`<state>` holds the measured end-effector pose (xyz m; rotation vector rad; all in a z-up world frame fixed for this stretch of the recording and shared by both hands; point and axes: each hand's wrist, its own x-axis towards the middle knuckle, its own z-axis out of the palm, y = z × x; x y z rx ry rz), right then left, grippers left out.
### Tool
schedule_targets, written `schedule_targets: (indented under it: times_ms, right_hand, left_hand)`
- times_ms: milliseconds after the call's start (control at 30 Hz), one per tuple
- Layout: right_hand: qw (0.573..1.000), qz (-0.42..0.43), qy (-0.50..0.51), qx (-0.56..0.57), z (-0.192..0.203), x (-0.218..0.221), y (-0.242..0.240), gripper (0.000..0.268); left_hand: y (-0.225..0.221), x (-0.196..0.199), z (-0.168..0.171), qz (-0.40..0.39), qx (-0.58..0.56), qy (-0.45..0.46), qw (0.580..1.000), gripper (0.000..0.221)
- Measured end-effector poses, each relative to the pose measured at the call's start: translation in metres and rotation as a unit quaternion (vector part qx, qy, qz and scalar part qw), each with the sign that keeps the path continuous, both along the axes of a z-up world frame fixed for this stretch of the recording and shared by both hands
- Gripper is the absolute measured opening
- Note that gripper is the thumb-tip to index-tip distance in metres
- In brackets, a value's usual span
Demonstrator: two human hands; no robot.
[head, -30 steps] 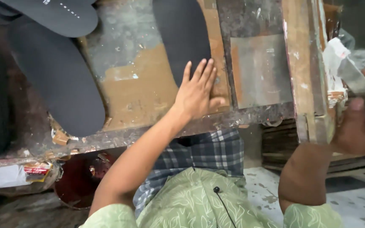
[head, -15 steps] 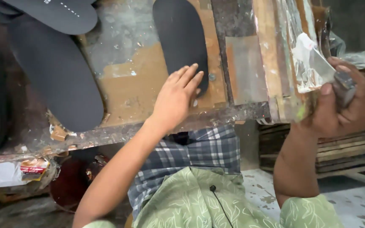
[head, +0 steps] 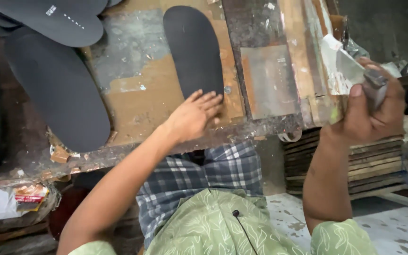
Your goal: Screen printing a logo onto black shoe soles at a workbench.
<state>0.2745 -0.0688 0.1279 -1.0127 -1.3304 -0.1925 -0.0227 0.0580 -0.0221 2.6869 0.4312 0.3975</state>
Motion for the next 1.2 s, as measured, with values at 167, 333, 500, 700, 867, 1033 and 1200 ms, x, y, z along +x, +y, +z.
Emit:
schedule_targets:
  times_ms: [167,333,500,700,867,1033,1200]
  right_hand:
    - [0.985,-0.053,0.064,-0.154,-0.01,-0.044,-0.015,0.032]
    - [0.94,-0.01,-0.113,-0.322,-0.036,-0.068,0.003,0.032]
    - [0.89,0.048,-0.08,-0.446,-0.061,-0.088,0.027,0.032]
    - [0.836,0.207,-0.081,-0.502,-0.072,-0.104,0.025,0.039]
    - [0.833,0.224,-0.164,-0.479,-0.075,-0.099,0.014,0.04]
    - [0.814,0.189,-0.087,-0.543,-0.056,-0.088,0.038,0.033]
    - [0.827,0.163,-0.081,-0.532,-0.07,-0.076,0.104,0.031]
  left_hand:
    - [-0.033,-0.033,0.099,0.067,-0.265,-0.176,0.946,0.05]
    - [-0.055,-0.041,0.073,0.199,-0.412,-0.317,0.831,0.058]
    - [-0.06,-0.037,0.038,0.406,-0.411,-0.212,0.788,0.059]
    - [-0.065,-0.035,0.007,0.403,-0.373,-0.264,0.793,0.059]
    - [-0.066,-0.034,0.015,0.41,-0.27,-0.239,0.838,0.051]
    - [-0.064,-0.037,0.014,0.417,-0.224,-0.18,0.862,0.051]
    - [-0.065,-0.039,0.012,0.41,-0.201,-0.183,0.871,0.051]
